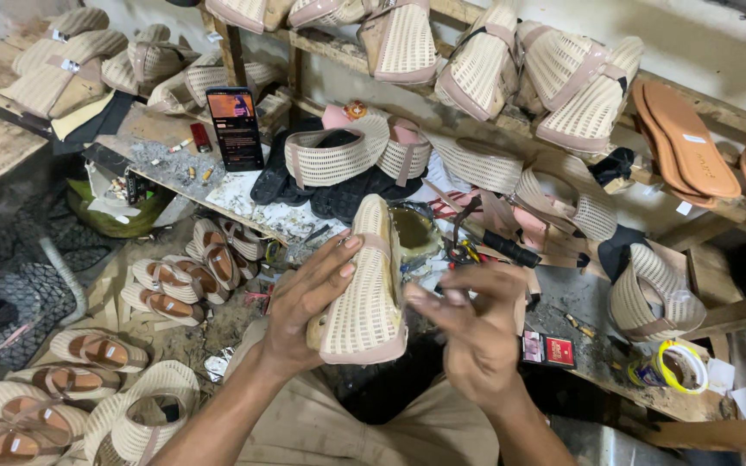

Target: The person holds a woven shoe upper and spreads glue over its inner sole area by hand, dipping fingers into a glue container. They then pick up pairs of insoles, align them, and press an insole into the glued upper, working on one shoe at a time at the workbench.

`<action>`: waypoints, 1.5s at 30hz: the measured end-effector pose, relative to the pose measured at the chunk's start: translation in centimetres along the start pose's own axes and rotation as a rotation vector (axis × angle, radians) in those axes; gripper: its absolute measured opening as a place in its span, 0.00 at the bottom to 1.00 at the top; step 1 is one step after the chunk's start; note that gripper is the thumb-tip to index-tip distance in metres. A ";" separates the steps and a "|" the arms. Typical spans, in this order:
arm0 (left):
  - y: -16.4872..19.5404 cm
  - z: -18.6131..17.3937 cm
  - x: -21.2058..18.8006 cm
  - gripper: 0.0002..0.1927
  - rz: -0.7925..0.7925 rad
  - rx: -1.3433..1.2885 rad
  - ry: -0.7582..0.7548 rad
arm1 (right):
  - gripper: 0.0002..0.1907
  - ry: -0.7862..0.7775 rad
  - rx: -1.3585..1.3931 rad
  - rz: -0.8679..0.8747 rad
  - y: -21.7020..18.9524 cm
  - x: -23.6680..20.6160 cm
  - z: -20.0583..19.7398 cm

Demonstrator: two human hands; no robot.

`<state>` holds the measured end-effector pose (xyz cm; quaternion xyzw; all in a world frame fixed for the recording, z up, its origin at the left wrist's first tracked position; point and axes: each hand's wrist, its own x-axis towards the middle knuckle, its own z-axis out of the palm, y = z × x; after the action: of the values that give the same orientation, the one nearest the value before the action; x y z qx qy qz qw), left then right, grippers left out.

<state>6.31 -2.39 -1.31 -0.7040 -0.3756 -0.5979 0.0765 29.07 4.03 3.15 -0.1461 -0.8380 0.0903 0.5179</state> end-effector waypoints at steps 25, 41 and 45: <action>0.4 -0.1 -0.7 0.42 -0.021 -0.139 -0.011 | 0.21 -0.199 0.662 0.262 0.6 -1.0 1.7; 0.3 0.1 -1.3 0.39 -0.106 -0.156 0.031 | 0.21 0.060 0.371 0.042 -0.1 -1.5 2.3; 0.1 0.0 -1.6 0.40 -0.129 -0.184 0.041 | 0.19 0.071 0.372 0.058 -0.2 -1.4 2.3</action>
<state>6.31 -3.16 -2.72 -0.6700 -0.3620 -0.6478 -0.0195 27.60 3.36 1.01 -0.0750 -0.7835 0.2533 0.5625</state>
